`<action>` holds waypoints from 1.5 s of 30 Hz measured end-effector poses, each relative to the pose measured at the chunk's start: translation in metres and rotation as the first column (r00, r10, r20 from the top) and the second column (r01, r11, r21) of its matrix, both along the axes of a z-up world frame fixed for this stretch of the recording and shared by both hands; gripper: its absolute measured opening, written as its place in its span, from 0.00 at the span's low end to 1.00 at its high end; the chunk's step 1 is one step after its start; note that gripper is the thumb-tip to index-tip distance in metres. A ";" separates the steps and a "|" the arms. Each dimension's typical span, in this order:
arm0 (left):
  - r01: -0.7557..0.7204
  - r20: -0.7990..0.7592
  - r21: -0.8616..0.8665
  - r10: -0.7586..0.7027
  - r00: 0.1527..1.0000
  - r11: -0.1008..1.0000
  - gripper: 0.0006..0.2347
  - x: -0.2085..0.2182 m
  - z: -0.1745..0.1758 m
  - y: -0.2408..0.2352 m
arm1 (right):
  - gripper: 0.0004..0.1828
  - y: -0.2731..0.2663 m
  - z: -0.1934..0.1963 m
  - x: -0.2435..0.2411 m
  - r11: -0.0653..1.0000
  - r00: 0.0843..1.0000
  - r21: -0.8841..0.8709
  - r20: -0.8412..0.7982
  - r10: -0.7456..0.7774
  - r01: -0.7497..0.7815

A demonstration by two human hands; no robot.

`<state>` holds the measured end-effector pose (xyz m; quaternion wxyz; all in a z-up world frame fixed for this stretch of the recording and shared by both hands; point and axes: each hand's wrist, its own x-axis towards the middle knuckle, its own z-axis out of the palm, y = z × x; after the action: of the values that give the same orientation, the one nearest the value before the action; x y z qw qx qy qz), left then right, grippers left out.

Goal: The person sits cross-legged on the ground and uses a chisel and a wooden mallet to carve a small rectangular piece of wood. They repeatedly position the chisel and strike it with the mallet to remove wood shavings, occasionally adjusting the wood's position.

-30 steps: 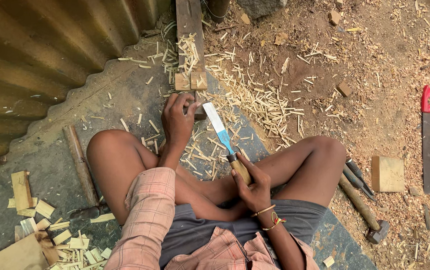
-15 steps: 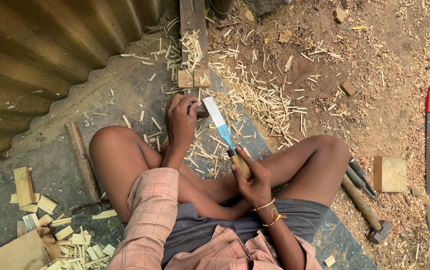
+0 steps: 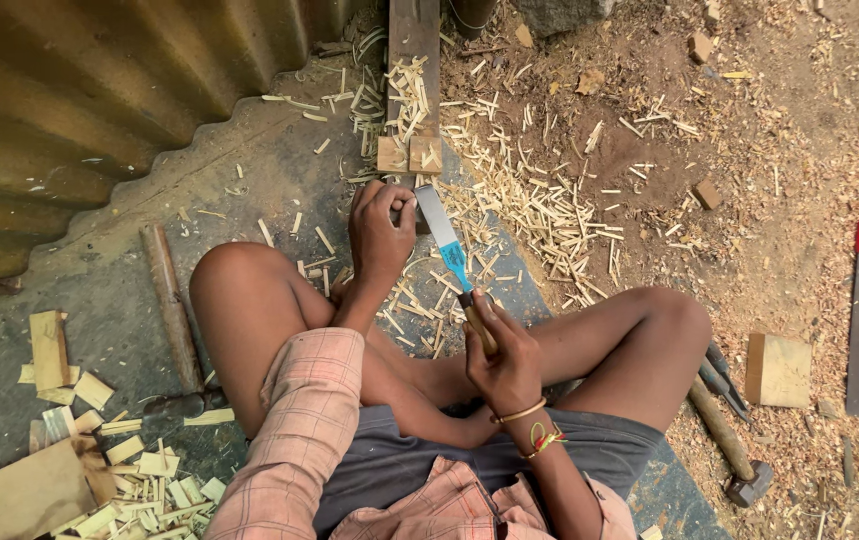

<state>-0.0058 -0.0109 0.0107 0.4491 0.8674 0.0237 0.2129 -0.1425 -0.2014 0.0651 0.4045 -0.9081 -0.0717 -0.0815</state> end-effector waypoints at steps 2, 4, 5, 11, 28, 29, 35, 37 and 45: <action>0.005 0.021 -0.009 -0.005 1.000 1.000 0.03 0.000 -0.002 0.001 | 0.27 0.005 -0.009 -0.002 0.999 0.999 -0.040 0.037 -0.020 0.022; 0.006 0.025 -0.016 -0.005 1.000 1.000 0.03 0.001 -0.003 0.004 | 0.27 0.010 -0.018 -0.003 0.998 0.998 -0.031 0.039 -0.047 0.048; 0.005 0.019 -0.022 -0.005 1.000 1.000 0.04 0.002 -0.002 0.005 | 0.27 0.013 -0.022 -0.003 0.999 0.997 -0.017 0.060 -0.042 0.043; 0.015 0.012 -0.032 -0.015 1.000 0.999 0.04 -0.003 0.002 -0.001 | 0.27 0.016 -0.039 0.002 0.998 0.989 0.031 0.136 -0.054 0.050; 0.012 0.007 -0.033 -0.012 1.000 0.999 0.04 0.002 -0.003 0.001 | 0.28 0.040 -0.044 0.004 0.968 0.992 0.228 0.043 -0.117 0.104; 0.002 0.007 -0.031 -0.002 1.000 1.000 0.05 0.002 -0.002 0.001 | 0.28 0.036 -0.046 0.006 0.952 0.995 0.291 0.011 -0.101 0.094; -0.024 0.014 -0.046 0.025 1.000 0.999 0.10 -0.004 0.001 -0.005 | 0.27 0.003 -0.044 0.012 0.884 0.972 0.443 -0.231 -0.047 0.148; -0.080 -0.001 0.009 0.080 0.997 0.997 0.11 -0.005 0.000 -0.010 | 0.27 -0.002 -0.038 0.009 0.872 0.947 0.458 -0.320 -0.018 0.171; -0.228 -0.024 0.096 0.232 0.972 0.969 0.05 0.007 -0.007 -0.022 | 0.25 -0.013 -0.010 -0.004 0.901 0.997 0.430 -0.073 -0.024 0.053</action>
<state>0.0009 -0.0334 0.0036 0.3803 0.8823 0.1222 0.2490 -0.1464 -0.2144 0.0555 0.5960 -0.7994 -0.0205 -0.0732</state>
